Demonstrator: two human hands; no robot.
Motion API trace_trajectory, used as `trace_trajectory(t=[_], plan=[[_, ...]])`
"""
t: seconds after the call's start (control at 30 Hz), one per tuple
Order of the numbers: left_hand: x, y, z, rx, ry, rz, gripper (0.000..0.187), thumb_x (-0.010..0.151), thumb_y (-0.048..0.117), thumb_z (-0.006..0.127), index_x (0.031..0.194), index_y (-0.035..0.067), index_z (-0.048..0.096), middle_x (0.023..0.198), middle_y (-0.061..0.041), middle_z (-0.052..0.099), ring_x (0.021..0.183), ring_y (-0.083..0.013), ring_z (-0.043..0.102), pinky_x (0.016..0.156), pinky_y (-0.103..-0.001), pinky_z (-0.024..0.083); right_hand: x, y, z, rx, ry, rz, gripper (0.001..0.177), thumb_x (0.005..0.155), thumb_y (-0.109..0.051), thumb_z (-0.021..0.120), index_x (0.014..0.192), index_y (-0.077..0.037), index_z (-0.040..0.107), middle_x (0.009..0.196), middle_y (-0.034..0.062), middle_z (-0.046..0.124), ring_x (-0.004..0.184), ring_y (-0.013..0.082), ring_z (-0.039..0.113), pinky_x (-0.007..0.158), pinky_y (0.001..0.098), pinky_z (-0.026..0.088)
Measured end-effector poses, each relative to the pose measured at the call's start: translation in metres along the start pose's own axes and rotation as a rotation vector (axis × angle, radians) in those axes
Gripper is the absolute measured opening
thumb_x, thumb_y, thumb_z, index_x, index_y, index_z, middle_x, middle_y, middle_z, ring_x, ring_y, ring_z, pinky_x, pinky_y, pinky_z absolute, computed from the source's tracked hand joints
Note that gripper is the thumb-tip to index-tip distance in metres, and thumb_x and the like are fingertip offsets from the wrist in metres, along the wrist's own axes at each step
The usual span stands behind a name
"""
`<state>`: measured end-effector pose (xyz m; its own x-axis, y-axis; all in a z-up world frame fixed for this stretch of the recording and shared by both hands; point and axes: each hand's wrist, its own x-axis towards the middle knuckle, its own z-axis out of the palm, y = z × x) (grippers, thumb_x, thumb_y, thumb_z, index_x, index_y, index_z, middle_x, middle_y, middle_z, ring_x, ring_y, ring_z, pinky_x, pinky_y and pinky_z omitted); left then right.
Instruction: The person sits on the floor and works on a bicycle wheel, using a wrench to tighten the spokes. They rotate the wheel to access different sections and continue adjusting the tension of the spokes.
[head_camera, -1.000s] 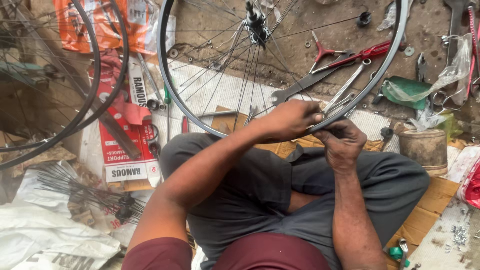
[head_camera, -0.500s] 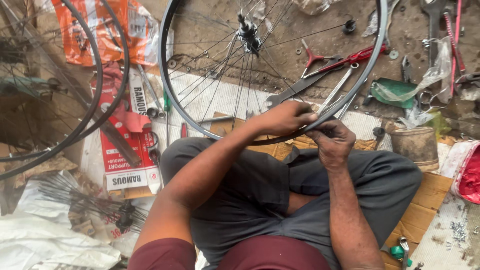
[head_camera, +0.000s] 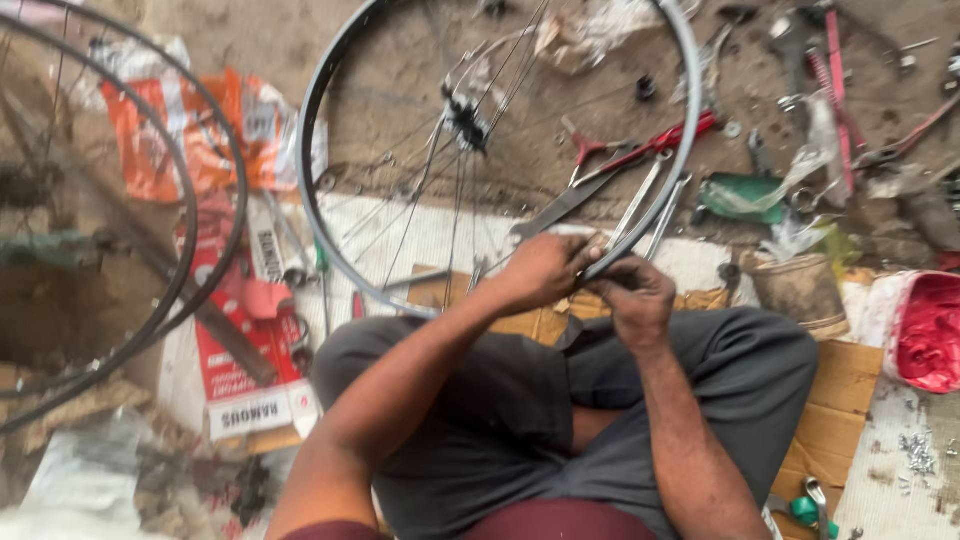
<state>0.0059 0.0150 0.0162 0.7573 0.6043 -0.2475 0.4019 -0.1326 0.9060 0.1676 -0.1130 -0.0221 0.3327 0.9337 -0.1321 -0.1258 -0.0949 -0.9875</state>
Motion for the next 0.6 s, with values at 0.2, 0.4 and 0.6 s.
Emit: trace_trajectory(t=[0.2,0.4,0.6], plan=[[0.005,-0.001,-0.016,-0.185,-0.167,-0.052,0.043,0.103,0.044,0.054,0.099,0.004,0.069,0.082,-0.019,0.071,0.077,-0.0342,0.069,0.071,-0.046,0.054,0.001,-0.004,0.003,0.027,-0.062,-0.127,0.017,0.088,0.010,0.075,0.103,0.003,0.070,0.098,0.0127,0.076,0.092,0.0178,0.075,0.082,0.0299,0.066],[0.001,0.004,-0.003,0.061,-0.070,-0.103,0.044,0.106,0.044,0.050,0.102,0.005,0.070,0.083,-0.018,0.069,0.077,-0.0328,0.065,0.074,-0.046,0.050,-0.001,-0.005,0.004,0.020,-0.052,-0.067,0.016,0.087,0.009,0.077,0.101,0.005,0.071,0.097,0.0132,0.075,0.091,0.0174,0.075,0.083,0.0296,0.065],[0.004,-0.012,-0.007,-0.256,-0.102,0.081,0.040,0.100,0.040,0.054,0.103,0.002,0.064,0.093,-0.021,0.071,0.091,-0.0403,0.069,0.079,-0.050,0.053,0.001,-0.007,0.002,0.142,-0.058,-0.073,0.018,0.087,0.009,0.075,0.103,0.004,0.069,0.102,0.0139,0.076,0.094,0.0176,0.076,0.086,0.0307,0.065]])
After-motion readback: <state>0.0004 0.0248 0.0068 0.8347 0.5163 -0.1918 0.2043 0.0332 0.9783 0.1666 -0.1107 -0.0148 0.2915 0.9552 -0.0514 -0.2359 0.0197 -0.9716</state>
